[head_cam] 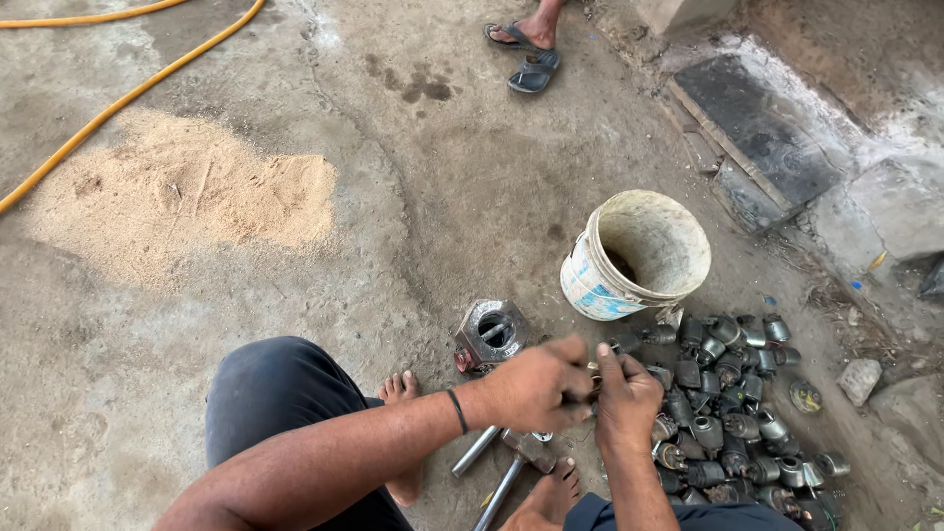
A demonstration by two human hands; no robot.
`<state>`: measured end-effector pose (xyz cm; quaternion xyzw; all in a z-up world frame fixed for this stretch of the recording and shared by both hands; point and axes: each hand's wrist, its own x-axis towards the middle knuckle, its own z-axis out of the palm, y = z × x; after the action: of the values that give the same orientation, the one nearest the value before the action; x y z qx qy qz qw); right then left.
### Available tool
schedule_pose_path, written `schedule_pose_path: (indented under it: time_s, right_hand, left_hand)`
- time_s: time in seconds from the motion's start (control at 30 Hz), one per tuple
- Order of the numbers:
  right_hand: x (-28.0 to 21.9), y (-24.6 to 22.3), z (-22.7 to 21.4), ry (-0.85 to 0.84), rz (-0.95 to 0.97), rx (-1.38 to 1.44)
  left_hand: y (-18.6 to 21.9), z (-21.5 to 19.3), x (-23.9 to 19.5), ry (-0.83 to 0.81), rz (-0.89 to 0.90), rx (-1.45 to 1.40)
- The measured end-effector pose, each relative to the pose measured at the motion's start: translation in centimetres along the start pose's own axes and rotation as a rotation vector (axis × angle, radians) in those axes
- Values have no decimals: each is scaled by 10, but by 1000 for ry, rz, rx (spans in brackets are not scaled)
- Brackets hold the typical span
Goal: The person sits on the ground and uses pliers and a hammer to disassemble small electrical components, likely motor parts. They extract copper wire coils from the metal casings and place the separated parts into a bucket.
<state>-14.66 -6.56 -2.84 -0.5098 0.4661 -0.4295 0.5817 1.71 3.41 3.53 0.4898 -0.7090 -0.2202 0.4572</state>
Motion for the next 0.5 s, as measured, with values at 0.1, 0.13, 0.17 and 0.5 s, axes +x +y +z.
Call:
schedule_pose_path:
  time_s: [0.1,0.13,0.17,0.5]
  right_hand:
    - [-10,-30,10,29,-188,-68]
    - [-12,-39,11,47,-284,-127]
    - [-16,-48,8,82,-352,-284]
    - [-31,-40,4,-82,-283,-24]
  left_hand:
    - [-1,-17,13,51,-112,-101]
    - [-1,-24,18,60,-157,-163]
    - [2,-29,22,63,-207,-235]
    - [21,-26,14,110,-242,-316]
